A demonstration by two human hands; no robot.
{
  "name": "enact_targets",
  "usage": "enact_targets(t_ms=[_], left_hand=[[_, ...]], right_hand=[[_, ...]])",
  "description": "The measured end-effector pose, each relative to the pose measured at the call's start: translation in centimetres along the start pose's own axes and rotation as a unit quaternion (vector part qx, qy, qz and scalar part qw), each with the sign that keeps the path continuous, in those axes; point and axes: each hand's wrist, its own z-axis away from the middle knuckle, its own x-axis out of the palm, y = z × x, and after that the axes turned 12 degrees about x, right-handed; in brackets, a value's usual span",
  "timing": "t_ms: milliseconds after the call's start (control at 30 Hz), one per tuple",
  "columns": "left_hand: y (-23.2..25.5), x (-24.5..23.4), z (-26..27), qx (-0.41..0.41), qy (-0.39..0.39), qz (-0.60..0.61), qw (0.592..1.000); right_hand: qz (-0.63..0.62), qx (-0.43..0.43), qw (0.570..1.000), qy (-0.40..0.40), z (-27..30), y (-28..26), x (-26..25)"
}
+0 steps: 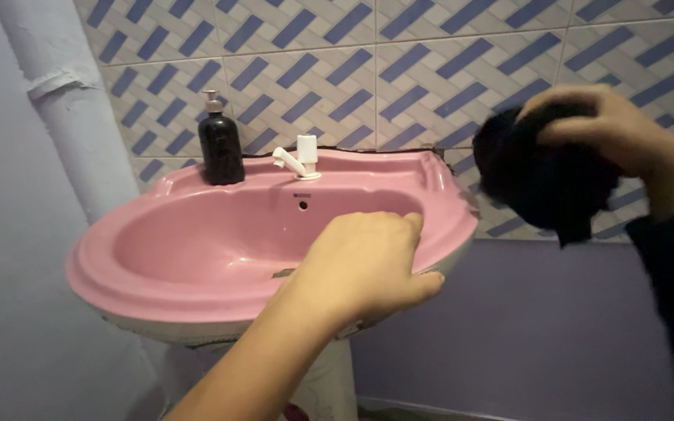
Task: The person wipes the interior and exterior of a pink pedestal sink using a black cloth. They scrub the basin, rim, and pedestal base, then wipe the faucet and soap dispenser. The sink is mounted against a tiled wall in a small room.
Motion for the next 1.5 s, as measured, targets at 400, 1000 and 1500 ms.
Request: enact_targets(t_ms=[400, 1000, 1500], left_hand=[[0.0, 0.0, -0.6, -0.002, -0.002, 0.009, 1.000], [0.2, -0.4, -0.6, -0.019, -0.028, 0.008, 0.999], [-0.1, 0.0, -0.1, -0.014, 0.013, 0.021, 1.000]], right_hand=[[-0.168, 0.039, 0.984, -0.039, -6.9, 3.4, 12.2], [0.112, -0.182, 0.974, 0.081, -0.4, 1.8, 10.6], [-0.250, -0.101, 0.963, -0.029, -1.1, 3.1, 2.9]])
